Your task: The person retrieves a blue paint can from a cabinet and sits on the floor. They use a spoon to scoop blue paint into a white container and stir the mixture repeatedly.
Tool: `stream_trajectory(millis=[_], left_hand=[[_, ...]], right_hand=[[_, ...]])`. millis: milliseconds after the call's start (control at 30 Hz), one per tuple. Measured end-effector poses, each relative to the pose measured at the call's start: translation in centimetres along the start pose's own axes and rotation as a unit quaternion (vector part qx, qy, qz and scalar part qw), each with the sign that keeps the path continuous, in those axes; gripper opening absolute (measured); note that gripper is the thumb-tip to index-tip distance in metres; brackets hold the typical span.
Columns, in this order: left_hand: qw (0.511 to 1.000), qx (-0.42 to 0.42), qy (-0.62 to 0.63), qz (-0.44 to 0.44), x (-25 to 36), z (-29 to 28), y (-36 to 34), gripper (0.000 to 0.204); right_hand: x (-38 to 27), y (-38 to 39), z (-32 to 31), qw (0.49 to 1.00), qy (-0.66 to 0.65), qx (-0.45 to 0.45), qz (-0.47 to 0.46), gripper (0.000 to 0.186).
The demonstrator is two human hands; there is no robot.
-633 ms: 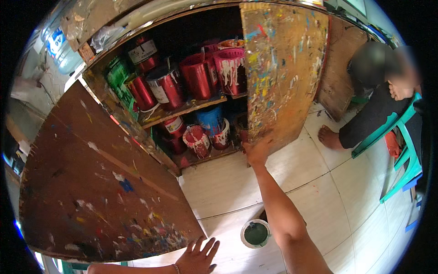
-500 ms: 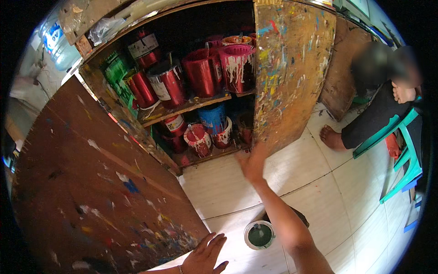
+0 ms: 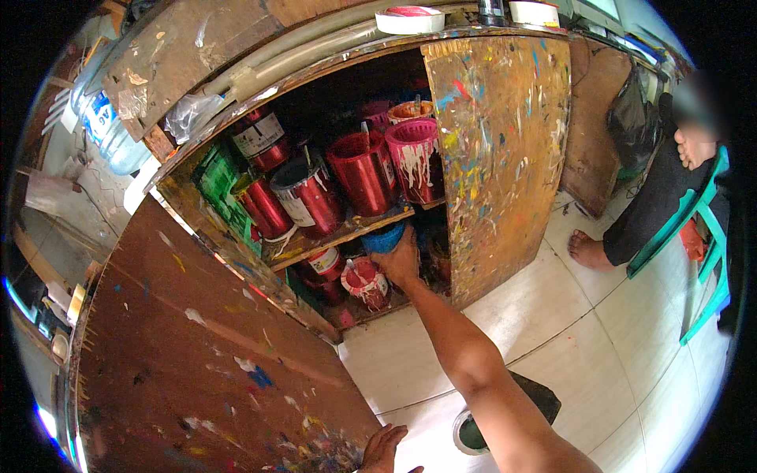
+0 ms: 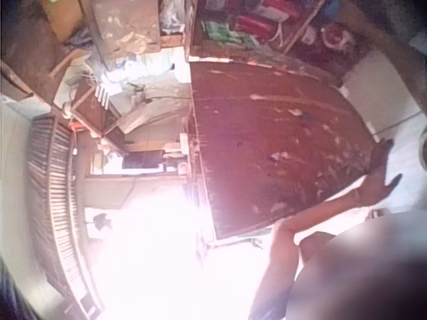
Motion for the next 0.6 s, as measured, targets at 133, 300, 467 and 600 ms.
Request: stream_trajectory(millis=[133, 300, 467, 600], left_hand=[[0.994, -0.065, 0.082, -0.032, -0.2, -0.3, -0.1, 0.082], [0.993, -0.086, 0.083, -0.010, 0.5, -1.2, -0.9, 0.076], [0.988, -0.117, 0.100, -0.016, 1.5, -1.6, -1.3, 0.073], [0.993, -0.038, 0.096, 0.064, 2.9, -2.6, -1.8, 0.075]], right_hand=[[-2.7, 0.7, -1.6, 0.994, -0.021, -0.027, -0.106, 0.112], [-4.6, 4.2, -4.7, 0.983, -0.065, -0.088, -0.146, 0.113], [-6.7, 9.9, -9.8, 0.961, -0.152, -0.173, -0.156, 0.110], [-9.7, 12.7, -14.5, 0.962, -0.132, -0.174, -0.164, 0.113]])
Point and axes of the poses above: each hand's wrist, its own y-axis away from the middle knuckle, its own z-axis out of the palm, x = y × z, the point moved 5 cm from there along -y, towards the middle knuckle, and after that the axes turned 14 degrees about -z, right-handed, at the moved point
